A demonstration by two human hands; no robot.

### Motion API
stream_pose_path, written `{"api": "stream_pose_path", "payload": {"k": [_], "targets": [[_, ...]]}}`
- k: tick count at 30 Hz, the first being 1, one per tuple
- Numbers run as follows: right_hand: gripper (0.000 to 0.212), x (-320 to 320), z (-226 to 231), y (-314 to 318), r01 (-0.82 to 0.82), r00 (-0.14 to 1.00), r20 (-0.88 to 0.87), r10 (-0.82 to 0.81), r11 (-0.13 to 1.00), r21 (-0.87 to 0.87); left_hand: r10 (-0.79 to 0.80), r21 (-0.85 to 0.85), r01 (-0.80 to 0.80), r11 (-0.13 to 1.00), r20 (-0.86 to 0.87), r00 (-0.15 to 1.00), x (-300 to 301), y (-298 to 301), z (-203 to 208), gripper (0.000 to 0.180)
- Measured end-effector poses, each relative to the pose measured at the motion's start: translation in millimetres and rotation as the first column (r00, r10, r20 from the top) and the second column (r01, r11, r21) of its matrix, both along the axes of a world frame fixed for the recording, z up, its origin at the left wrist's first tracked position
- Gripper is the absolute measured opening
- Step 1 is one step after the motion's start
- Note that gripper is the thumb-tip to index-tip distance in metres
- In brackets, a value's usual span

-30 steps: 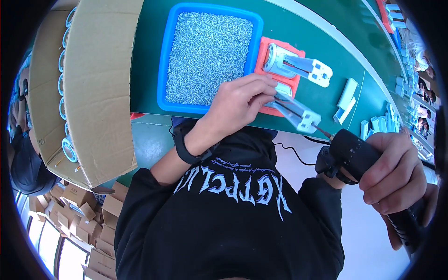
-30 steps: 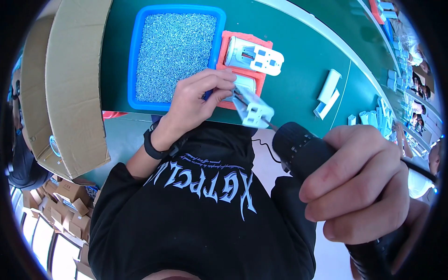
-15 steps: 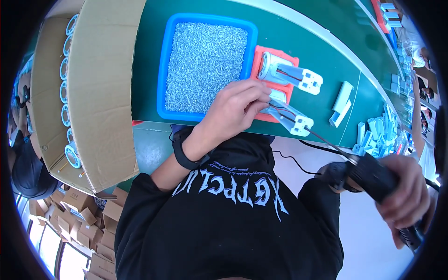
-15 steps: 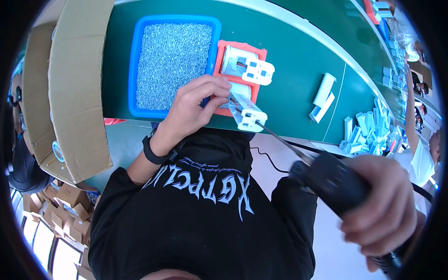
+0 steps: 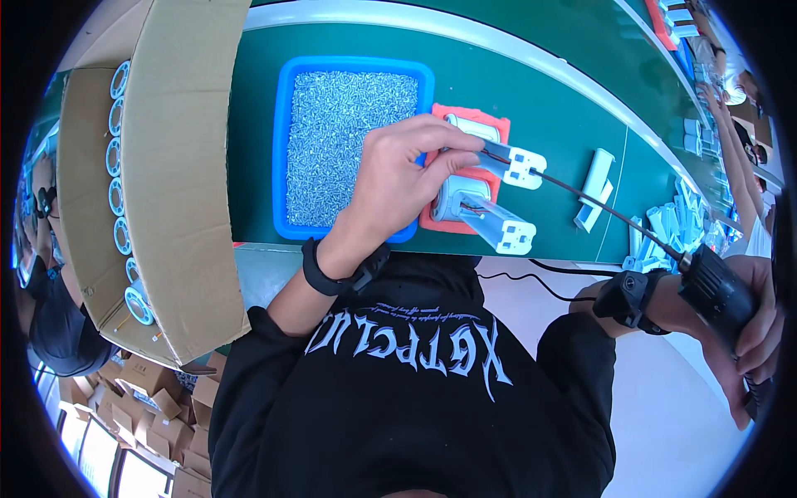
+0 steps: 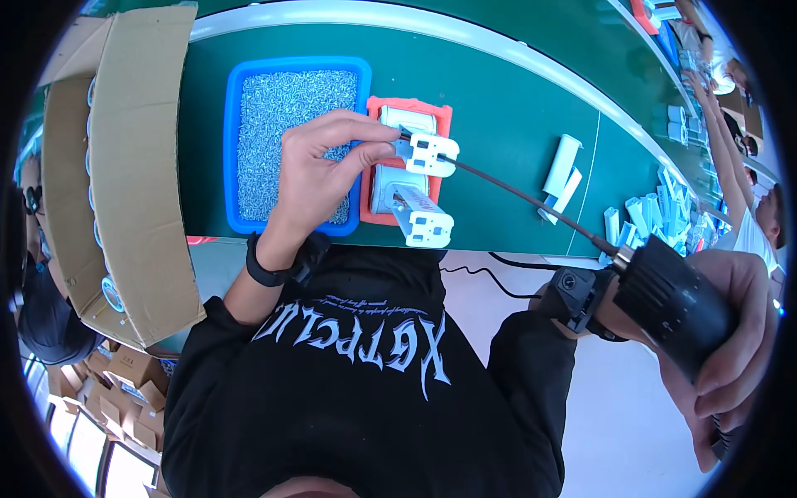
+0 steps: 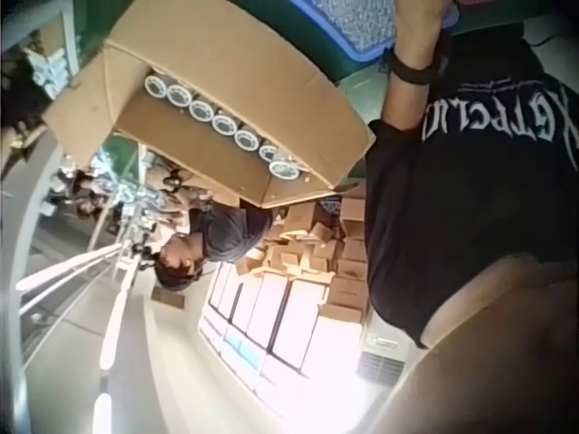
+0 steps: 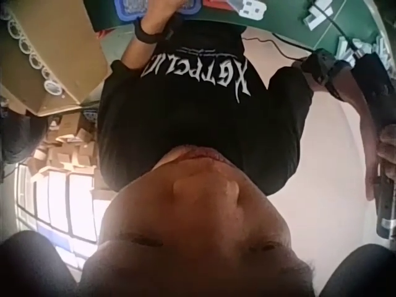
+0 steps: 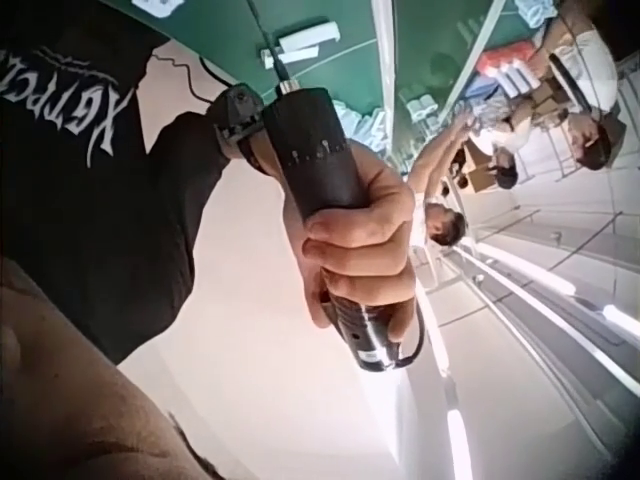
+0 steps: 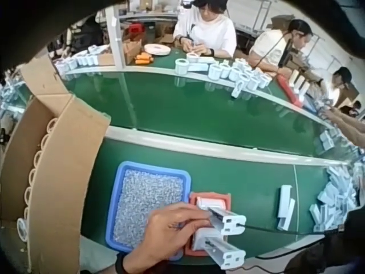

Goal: The person takes a motor from a box, places it into a holder, and fits a plastic housing over it. They pick up screws from a tray and use a power screwdriver to fasten the housing before placing the unit on the table.

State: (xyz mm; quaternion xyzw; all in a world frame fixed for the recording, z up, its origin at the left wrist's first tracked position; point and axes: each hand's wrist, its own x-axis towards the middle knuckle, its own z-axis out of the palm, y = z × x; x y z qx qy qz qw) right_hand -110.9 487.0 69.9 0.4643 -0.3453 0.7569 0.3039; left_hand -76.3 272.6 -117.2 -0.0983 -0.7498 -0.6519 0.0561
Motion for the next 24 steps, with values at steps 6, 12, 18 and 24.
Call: {"api": "stream_pose_path", "payload": {"k": [6, 12, 18, 24], "targets": [[0.056, -11.7, -21.4, -13.0, -0.262, 0.957, 0.161, 0.24, 0.956, 0.135, -0.062, 0.126, 0.054, 0.991, 0.062, 0.996, -2.9, 6.0, -8.2, 0.015], [0.056, -16.3, -29.5, -11.8, -0.261, 0.95, 0.213, 0.229, 0.956, 0.137, -0.217, 0.321, 0.128, 0.938, 0.259, 0.941, -3.9, 13.2, -10.4, 0.017], [0.057, -20.5, -33.0, -16.3, -0.287, 0.945, 0.205, 0.256, 0.949, 0.133, -0.165, 0.387, 0.072, 0.919, 0.214, 0.963, -2.0, 18.8, -18.3, 0.018], [0.057, -22.2, -36.1, -19.8, -0.314, 0.94, 0.188, 0.286, 0.939, 0.139, 0.081, 0.103, -0.073, 0.992, -0.068, 0.994, -1.3, 3.5, 1.9, 0.021]]}}
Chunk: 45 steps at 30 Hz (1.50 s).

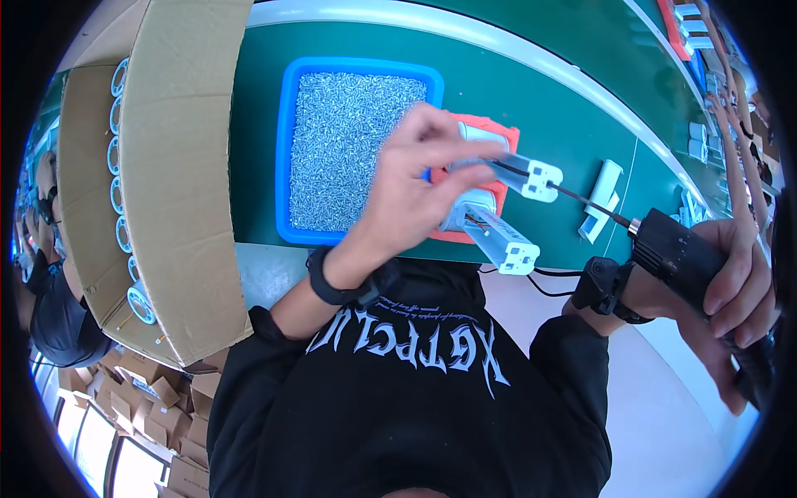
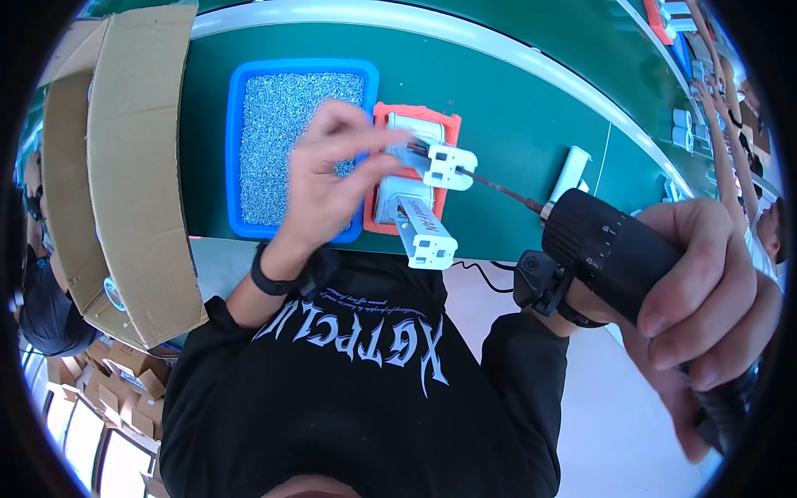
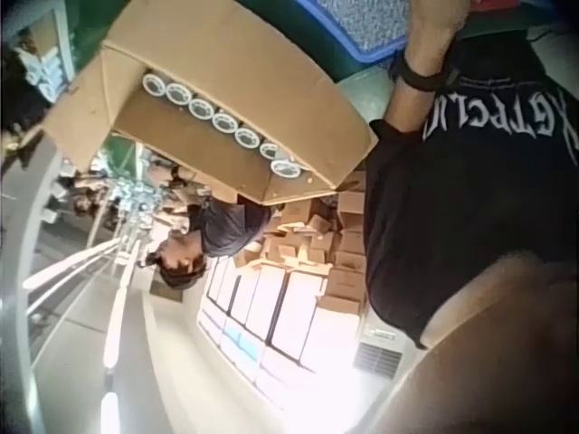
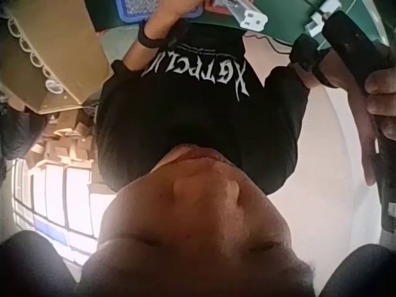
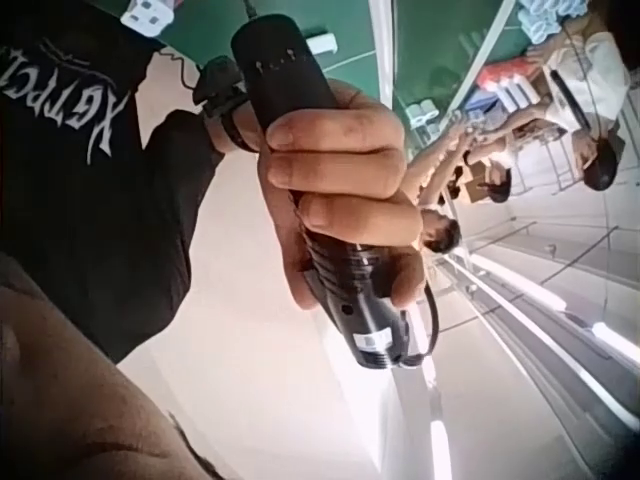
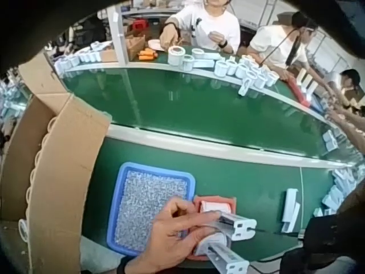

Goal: The person takes a motor from a box, places it into a holder, and fits a plastic housing over it. They pick up screws from a tray and use a power screwdriver to fasten the housing before placing the unit on the table.

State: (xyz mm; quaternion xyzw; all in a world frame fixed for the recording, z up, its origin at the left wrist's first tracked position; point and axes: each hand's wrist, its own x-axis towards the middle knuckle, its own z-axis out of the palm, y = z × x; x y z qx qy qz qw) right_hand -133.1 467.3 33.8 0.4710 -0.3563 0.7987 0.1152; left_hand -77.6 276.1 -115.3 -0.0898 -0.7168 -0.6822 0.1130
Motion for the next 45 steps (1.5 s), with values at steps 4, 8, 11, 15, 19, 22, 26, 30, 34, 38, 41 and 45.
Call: {"api": "stream_pose_path", "payload": {"k": [4, 8, 11, 15, 19, 22, 26, 30, 34, 38, 41, 45], "targets": [[0.033, -1.6, -0.3, 40.1, -0.038, 0.999, 0.002, 0.039, 0.98, 0.195, 0.082, -0.203, -0.066, 0.977, 0.071, 0.994, 4.5, -43.3, 11.7, 0.022], [0.024, -5.4, -2.7, 28.4, -0.073, 0.993, -0.056, 0.101, 0.924, 0.375, -0.081, -0.658, 0.234, 0.715, 0.255, 0.963, 17.3, -55.4, -4.5, 0.015], [0.023, -9.5, -2.0, 21.4, -0.088, 0.984, -0.091, 0.155, 0.856, 0.509, -0.086, -0.69, 0.352, 0.632, 0.389, 0.917, 24.0, -47.2, -11.8, 0.009], [0.026, -17.5, 6.4, 22.2, -0.169, 0.963, -0.044, 0.265, 0.722, 0.671, -0.075, -0.687, 0.318, 0.653, 0.359, 0.93, 21.2, -46.4, -17.4, 0.006], [0.029, -18.2, 3.1, 20.6, -0.156, 0.965, -0.054, 0.257, 0.726, 0.669, -0.013, -0.569, 0.069, 0.82, 0.101, 0.995, 14.2, -41.8, -17.5, 0.006], [0.047, -17.9, 0.1, 20.3, -0.141, 0.967, -0.066, 0.246, 0.732, 0.667, -0.027, -0.445, 0.093, 0.891, 0.153, 0.988, 12.2, -31.6, -10.4, 0.009], [0.054, -19.5, 3.5, 19.6, -0.148, 0.961, -0.06, 0.269, 0.689, 0.71, -0.029, -0.273, 0.068, 0.96, 0.143, 0.989, 4.3, -12.6, -7.0, 0.011], [0.052, -18.6, 4.2, 19.9, -0.153, 0.965, -0.054, 0.256, 0.72, 0.677, -0.033, -0.218, 0.04, 0.975, 0.035, 0.999, -6.7, 4.0, -11.3, 0.013], [0.047, -15.7, 2.0, 21.4, -0.142, 0.979, -0.044, 0.201, 0.815, 0.562, -0.006, -0.097, 0.014, 0.995, 0.075, 0.997, -6.6, 14.8, -22.2, 0.016], [0.043, -11.7, -0.7, 23.5, -0.119, 0.989, -0.029, 0.145, 0.892, 0.436, 0.001, 0.038, -0.007, 0.999, 0.172, 0.985, -5.0, 16.3, -29.1, 0.018], [0.04, -6.5, -0.1, 26.1, -0.088, 0.995, -0.015, 0.099, 0.937, 0.338, -0.009, 0.071, -0.006, 0.997, 0.203, 0.979, -3.9, 17.2, -27.8, 0.019], [0.037, -1.0, 0.9, 27.8, -0.047, 0.999, -0.007, 0.049, 0.98, 0.195, 0.003, 0.015, -0.005, 1.0, 0.145, 0.989, -4.7, 15.2, -27.1, 0.018]]}}
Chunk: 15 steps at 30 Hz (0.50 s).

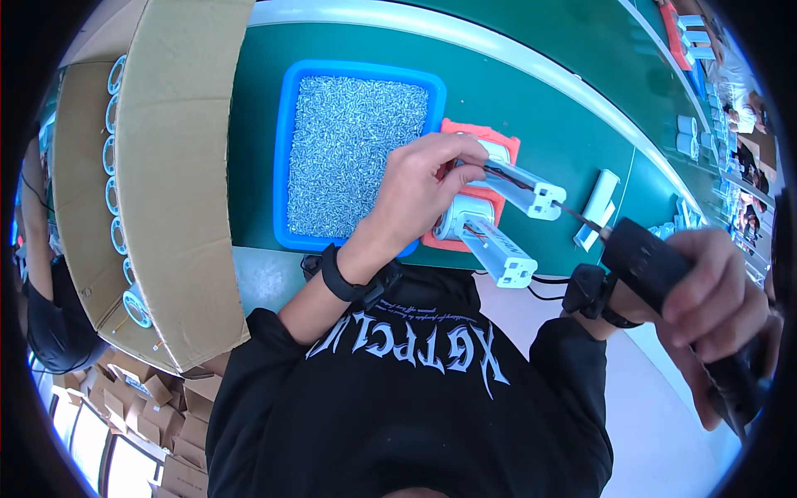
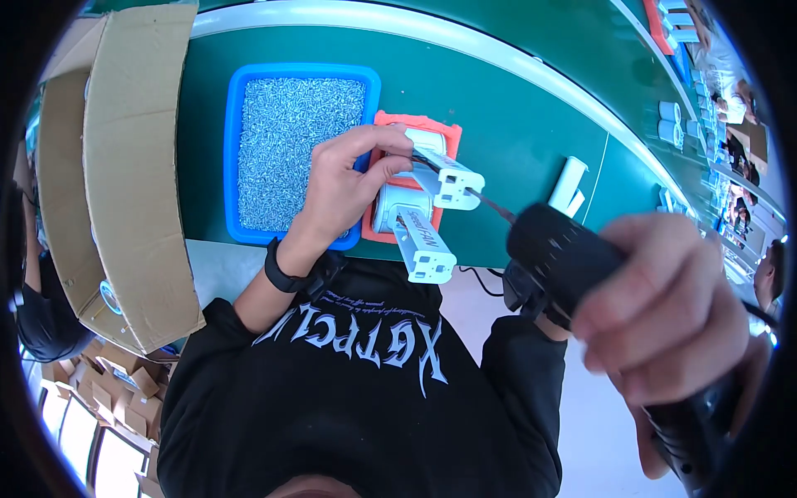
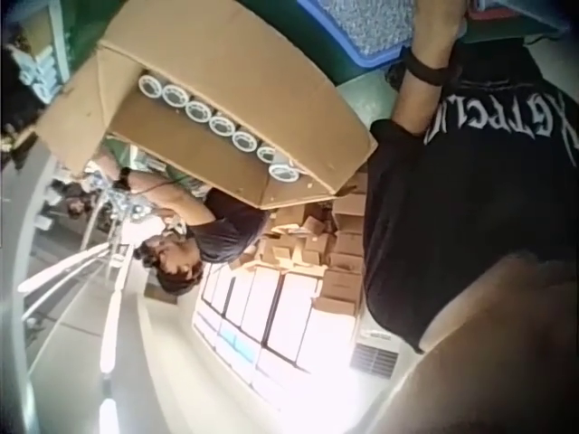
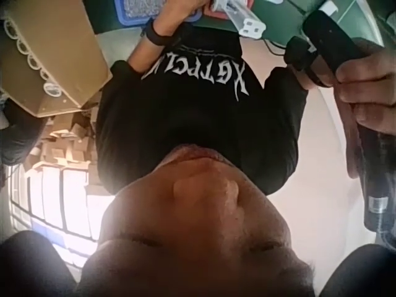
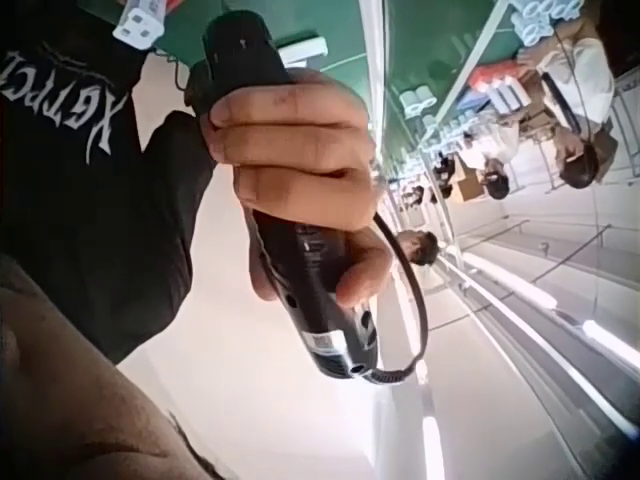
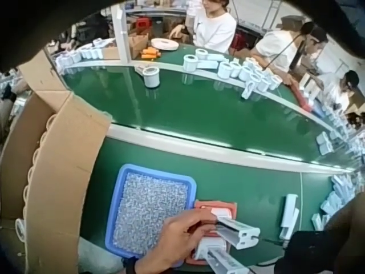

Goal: The person takes a motor from a box, places it into a holder, and fits a plastic housing over it. They pick up screws from a tray and use a power screwdriver to fasten the housing before placing the unit on the table.

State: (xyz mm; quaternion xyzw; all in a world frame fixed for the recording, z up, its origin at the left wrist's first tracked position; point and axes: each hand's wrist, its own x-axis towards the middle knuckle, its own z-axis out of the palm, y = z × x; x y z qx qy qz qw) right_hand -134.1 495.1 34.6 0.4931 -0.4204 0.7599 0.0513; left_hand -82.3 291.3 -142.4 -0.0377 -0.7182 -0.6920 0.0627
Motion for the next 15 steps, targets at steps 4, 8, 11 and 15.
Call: {"api": "stream_pose_path", "payload": {"k": [4, 8, 11, 15], "targets": [[0.042, 1.6, 2.4, 7.3, 0.035, 0.999, 0.038, -0.031, 0.993, -0.112, -0.018, -0.023, 0.015, 1.0, -0.105, 0.994, 0.5, -4.8, 5.5, 0.018], [0.057, 0.9, 2.6, 21.2, 0.096, 0.991, 0.111, -0.077, 0.979, -0.178, -0.078, 0.099, 0.086, 0.991, -0.079, 0.994, 0.0, -6.8, 12.0, 0.017], [0.061, -0.1, 0.8, 23.0, 0.153, 0.985, 0.109, -0.136, 0.974, -0.169, -0.11, 0.11, 0.121, 0.986, -0.103, 0.989, 0.8, -8.2, 10.5, 0.018], [0.06, -1.8, -0.2, 15.0, 0.149, 0.987, 0.092, -0.135, 0.975, -0.166, -0.094, 0.111, 0.099, 0.989, -0.05, 0.994, 2.7, -10.0, 9.9, 0.016]]}}
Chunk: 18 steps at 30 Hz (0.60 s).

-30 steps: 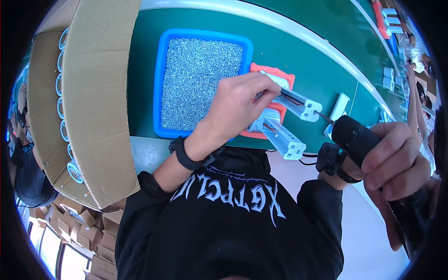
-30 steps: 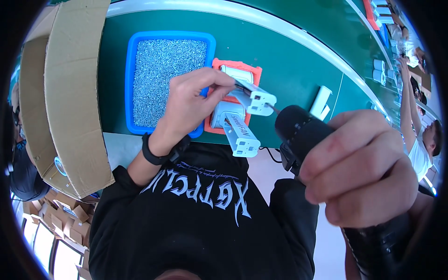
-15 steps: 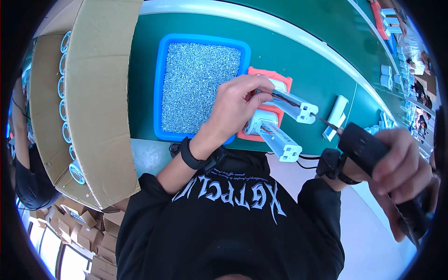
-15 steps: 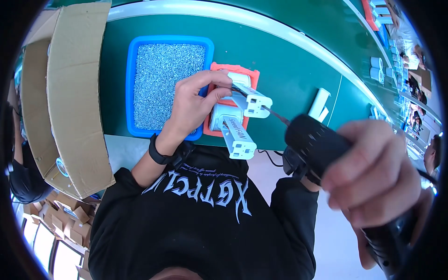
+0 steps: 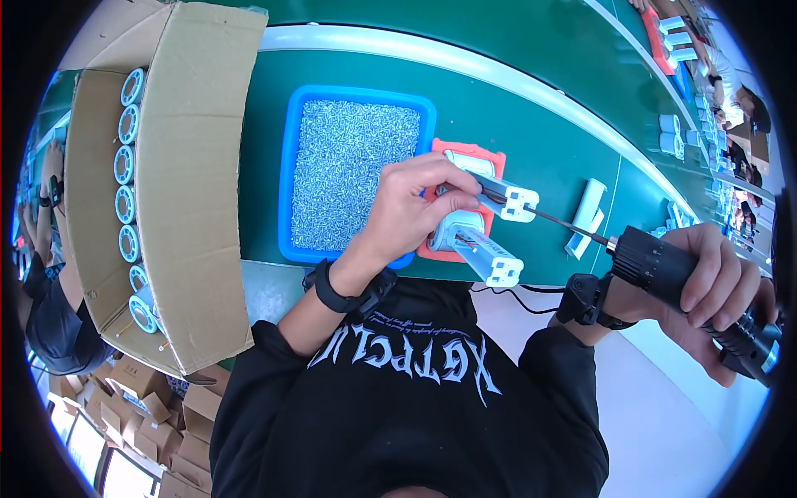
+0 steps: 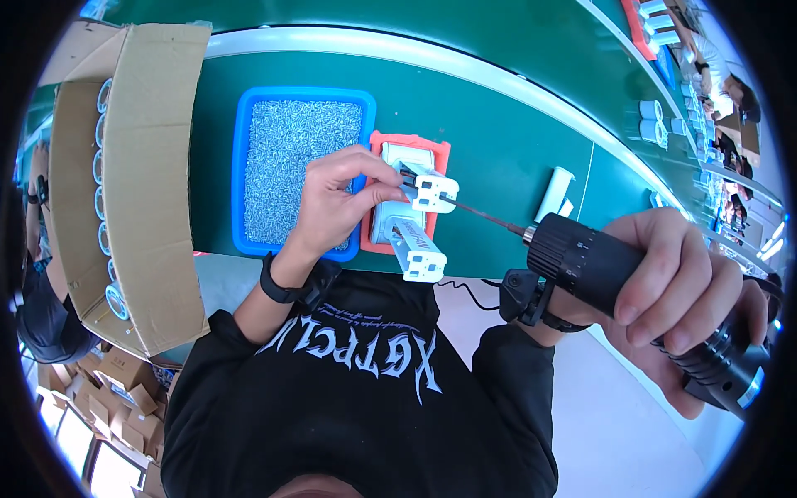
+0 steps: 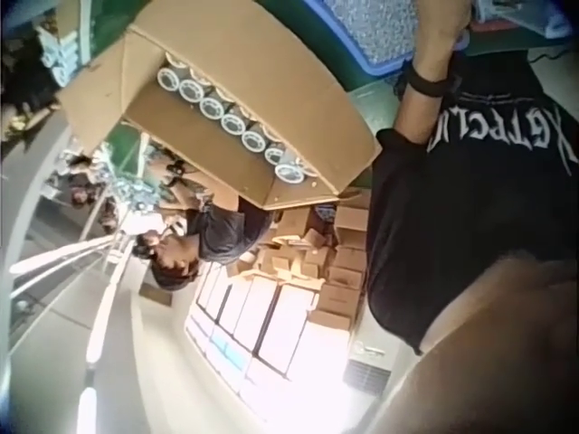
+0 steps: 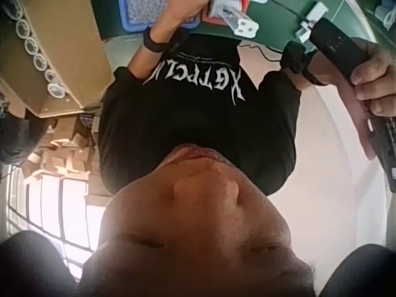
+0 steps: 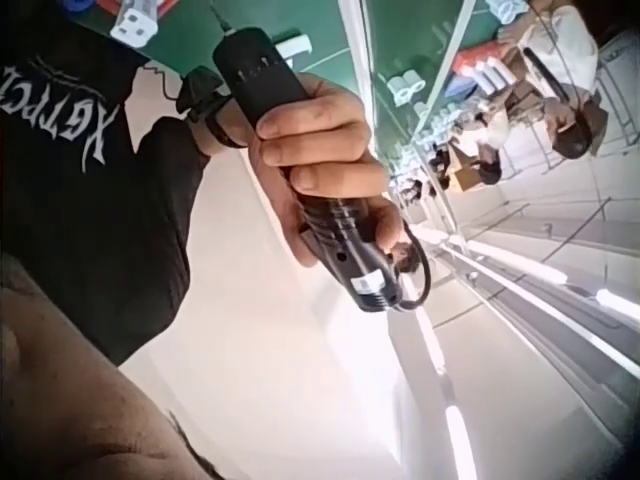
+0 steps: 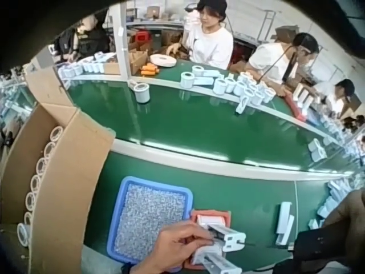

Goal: The person takes a motor from a box, places it into a holder, and fits a plastic housing over it. They pick up screws from a tray and use a power screwdriver to fasten the housing before placing the unit on the table.

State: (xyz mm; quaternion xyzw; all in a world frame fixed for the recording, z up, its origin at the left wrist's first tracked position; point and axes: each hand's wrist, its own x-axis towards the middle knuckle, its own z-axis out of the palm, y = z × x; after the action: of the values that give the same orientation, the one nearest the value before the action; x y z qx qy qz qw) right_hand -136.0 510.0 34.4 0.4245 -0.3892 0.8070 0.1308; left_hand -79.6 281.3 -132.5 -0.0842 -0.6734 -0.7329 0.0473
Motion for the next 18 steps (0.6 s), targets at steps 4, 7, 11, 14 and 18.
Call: {"api": "stream_pose_path", "payload": {"k": [4, 7, 11, 14, 18], "targets": [[0.06, 0.1, -2.5, -4.3, -0.004, 1.0, -0.01, 0.004, 1.0, -0.004, -0.046, -0.021, 0.046, 0.999, 0.012, 0.999, -5.4, -2.9, 3.8, 0.016], [0.062, 1.6, -5.0, 0.3, 0.005, 0.999, 0.046, -0.005, 1.0, -0.007, -0.104, -0.048, 0.107, 0.993, 0.055, 0.993, -5.7, -6.1, 3.9, 0.016], [0.067, -0.4, -5.4, -5.6, -0.027, 0.995, 0.096, 0.026, 1.0, 0.01, -0.157, -0.12, 0.157, 0.98, 0.002, 0.988, -4.8, -8.9, 7.1, 0.013], [0.069, -3.3, -5.7, -6.9, -0.017, 0.998, 0.056, 0.015, 0.999, 0.03, -0.098, -0.105, 0.091, 0.99, -0.065, 0.993, -3.5, -6.4, 10.4, 0.014], [0.072, -0.8, -6.1, -20.8, -0.044, 0.999, 0.021, 0.042, 0.994, 0.096, 0.033, -0.295, -0.087, 0.952, -0.182, 0.983, -1.2, -25.2, 20.8, 0.016]]}}
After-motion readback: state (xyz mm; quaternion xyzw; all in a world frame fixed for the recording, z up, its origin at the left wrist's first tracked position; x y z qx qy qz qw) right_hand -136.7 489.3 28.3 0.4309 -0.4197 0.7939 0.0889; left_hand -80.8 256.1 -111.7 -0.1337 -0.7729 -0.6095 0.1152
